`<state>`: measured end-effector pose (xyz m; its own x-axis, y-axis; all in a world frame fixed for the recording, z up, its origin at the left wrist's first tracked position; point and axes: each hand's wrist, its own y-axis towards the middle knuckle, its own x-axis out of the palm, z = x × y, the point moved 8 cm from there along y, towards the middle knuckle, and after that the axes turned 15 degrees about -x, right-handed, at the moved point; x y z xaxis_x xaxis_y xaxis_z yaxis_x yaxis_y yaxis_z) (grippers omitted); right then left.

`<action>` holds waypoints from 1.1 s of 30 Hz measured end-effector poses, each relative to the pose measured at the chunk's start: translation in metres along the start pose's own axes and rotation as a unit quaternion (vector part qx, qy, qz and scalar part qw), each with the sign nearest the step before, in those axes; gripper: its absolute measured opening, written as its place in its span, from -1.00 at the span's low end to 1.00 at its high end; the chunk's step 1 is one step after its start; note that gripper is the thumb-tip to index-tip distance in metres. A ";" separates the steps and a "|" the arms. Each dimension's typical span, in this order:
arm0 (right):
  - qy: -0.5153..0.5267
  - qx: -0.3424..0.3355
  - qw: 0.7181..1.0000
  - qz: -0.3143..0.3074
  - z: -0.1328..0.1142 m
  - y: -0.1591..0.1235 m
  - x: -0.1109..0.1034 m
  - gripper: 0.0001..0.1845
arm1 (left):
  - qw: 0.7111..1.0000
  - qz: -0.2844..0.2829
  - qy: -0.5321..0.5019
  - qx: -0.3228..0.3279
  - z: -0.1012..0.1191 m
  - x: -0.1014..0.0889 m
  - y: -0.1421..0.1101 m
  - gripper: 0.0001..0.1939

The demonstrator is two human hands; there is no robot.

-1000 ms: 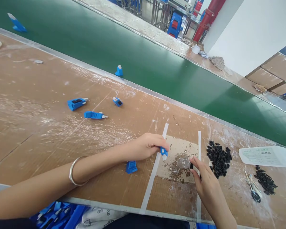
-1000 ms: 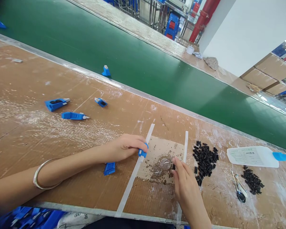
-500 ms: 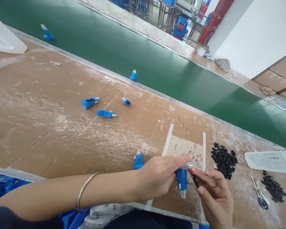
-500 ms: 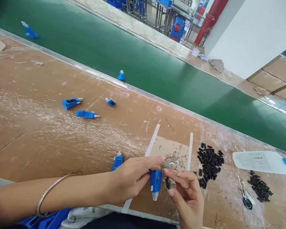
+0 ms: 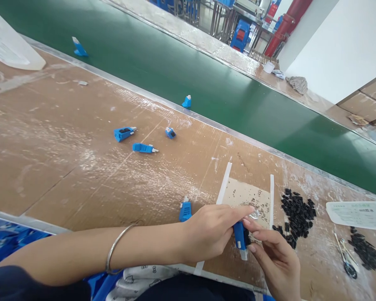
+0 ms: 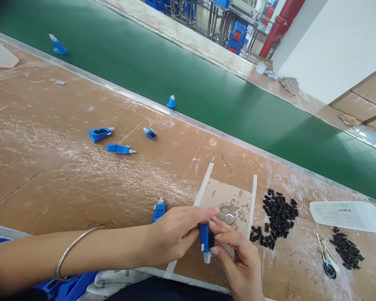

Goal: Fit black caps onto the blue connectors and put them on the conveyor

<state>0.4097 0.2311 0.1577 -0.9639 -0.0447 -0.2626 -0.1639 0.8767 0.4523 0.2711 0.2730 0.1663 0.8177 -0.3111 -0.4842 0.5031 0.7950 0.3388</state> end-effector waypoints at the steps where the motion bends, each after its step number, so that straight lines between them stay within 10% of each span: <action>1: -0.016 -0.016 1.000 -0.018 -0.001 0.002 0.001 -0.87 | 1.000 0.002 -0.002 -0.004 -0.001 0.000 0.000 -0.51; 13: -0.293 -0.246 0.904 -0.191 -0.026 -0.006 0.038 -0.57 | 0.975 -0.085 -0.105 -0.174 -0.030 0.015 0.001 -0.50; 20: -0.345 -0.209 0.894 -0.198 -0.018 -0.006 0.044 -0.54 | 0.975 -0.121 0.002 -0.185 -0.028 0.011 0.011 -0.57; 27: -0.466 -0.032 0.883 -0.042 0.028 -0.024 -0.085 -0.76 | 0.882 -0.029 0.451 -0.132 -0.060 -0.059 0.035 -0.66; 30: -0.477 0.011 0.877 -0.049 0.046 -0.038 -0.125 -0.73 | 0.837 0.062 0.512 -0.182 -0.081 -0.101 0.035 -0.63; 33: -0.466 0.027 0.880 -0.088 0.063 -0.046 -0.133 -0.73 | 0.860 0.080 0.464 -0.196 -0.098 -0.109 0.048 -0.54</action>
<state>0.5586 0.2268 0.1185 -0.3302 0.2077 -0.9208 -0.2601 0.9177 0.3002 0.1786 0.3960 0.1562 0.2016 0.2226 -0.9539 0.1233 0.9603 0.2501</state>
